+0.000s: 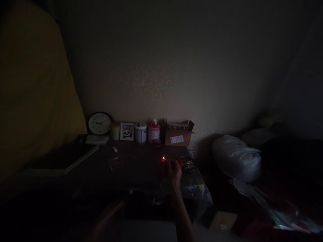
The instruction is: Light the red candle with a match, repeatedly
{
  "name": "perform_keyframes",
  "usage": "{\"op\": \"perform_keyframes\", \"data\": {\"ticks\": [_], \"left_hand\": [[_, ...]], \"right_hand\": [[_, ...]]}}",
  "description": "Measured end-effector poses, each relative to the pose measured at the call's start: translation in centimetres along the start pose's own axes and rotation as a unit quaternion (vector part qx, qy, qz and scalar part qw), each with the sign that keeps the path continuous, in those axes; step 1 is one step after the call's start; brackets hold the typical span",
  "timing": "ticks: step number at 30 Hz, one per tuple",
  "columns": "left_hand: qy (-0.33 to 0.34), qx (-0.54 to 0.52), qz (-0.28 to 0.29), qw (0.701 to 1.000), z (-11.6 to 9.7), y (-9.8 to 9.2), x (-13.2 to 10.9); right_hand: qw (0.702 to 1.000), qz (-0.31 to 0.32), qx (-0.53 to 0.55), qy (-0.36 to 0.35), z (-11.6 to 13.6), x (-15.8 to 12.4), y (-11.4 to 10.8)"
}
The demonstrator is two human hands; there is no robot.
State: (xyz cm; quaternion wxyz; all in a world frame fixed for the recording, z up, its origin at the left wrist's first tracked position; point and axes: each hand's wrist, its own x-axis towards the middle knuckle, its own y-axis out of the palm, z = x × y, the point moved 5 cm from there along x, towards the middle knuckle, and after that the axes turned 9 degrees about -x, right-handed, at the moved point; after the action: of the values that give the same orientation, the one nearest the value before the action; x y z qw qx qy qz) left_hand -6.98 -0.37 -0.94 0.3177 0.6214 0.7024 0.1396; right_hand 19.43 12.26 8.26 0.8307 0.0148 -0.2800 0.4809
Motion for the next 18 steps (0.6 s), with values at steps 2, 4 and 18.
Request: {"op": "perform_keyframes", "data": {"ticks": [2,4,18], "left_hand": [[0.0,-0.005,-0.003,1.0,-0.2,0.0,-0.4],[0.004,-0.005,-0.002,1.0,-0.8,0.0,-1.2],[0.0,0.013,0.013,1.0,-2.3,1.8,-3.1]], "right_hand": [[1.0,0.004,0.002,-0.002,0.1,0.0,0.0],[1.0,0.006,0.003,-0.004,0.2,0.0,0.0],[1.0,-0.002,0.014,0.0,0.5,0.1,0.0]]}}
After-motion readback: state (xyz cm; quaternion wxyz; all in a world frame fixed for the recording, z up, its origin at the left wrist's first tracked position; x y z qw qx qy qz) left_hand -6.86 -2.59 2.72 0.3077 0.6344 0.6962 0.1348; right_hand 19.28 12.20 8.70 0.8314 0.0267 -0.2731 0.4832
